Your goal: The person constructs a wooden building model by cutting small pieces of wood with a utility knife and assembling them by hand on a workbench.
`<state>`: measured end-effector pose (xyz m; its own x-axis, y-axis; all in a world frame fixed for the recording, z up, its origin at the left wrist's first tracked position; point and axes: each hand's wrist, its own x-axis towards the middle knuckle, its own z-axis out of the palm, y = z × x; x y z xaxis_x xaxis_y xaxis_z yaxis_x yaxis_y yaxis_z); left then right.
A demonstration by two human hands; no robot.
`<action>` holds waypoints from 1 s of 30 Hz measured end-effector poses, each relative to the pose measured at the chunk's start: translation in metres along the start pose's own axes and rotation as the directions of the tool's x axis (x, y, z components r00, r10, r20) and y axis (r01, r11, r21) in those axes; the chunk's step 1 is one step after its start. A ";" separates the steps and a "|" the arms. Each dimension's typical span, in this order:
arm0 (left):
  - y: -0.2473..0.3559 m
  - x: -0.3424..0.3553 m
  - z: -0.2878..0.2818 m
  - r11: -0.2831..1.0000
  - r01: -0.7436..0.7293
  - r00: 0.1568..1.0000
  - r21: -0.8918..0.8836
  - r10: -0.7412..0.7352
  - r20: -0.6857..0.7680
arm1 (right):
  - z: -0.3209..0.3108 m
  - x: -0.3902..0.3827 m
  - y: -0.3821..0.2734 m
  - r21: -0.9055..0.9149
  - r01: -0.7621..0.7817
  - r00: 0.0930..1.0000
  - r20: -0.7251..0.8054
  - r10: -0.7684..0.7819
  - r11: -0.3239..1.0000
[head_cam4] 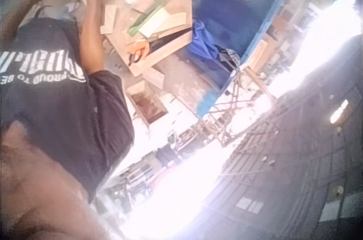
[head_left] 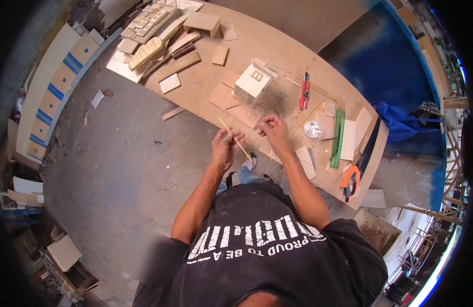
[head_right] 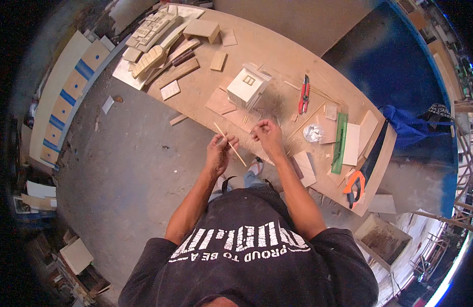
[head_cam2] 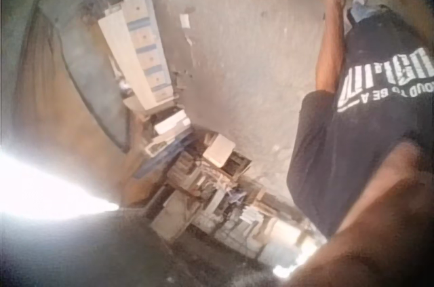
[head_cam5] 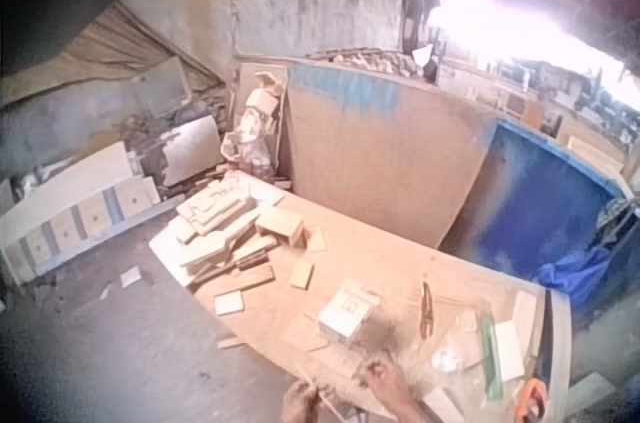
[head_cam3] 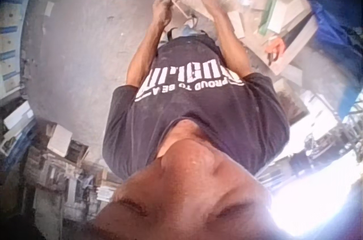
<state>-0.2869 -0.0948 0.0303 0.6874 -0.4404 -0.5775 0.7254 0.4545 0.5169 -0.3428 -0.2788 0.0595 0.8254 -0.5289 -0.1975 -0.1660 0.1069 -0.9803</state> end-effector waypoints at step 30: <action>0.072 -0.053 -0.042 0.306 -0.456 0.883 0.836 0.040 0.467 | 0.075 -0.062 -0.024 -0.496 0.399 0.894 0.399 -0.206 0.771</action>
<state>-0.2725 -0.0061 0.0715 0.6521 -0.7328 -0.1942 -0.0621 -0.3070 0.9497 -0.3500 -0.1857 0.0954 0.9870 -0.1588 0.0259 -0.0660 -0.5460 -0.8352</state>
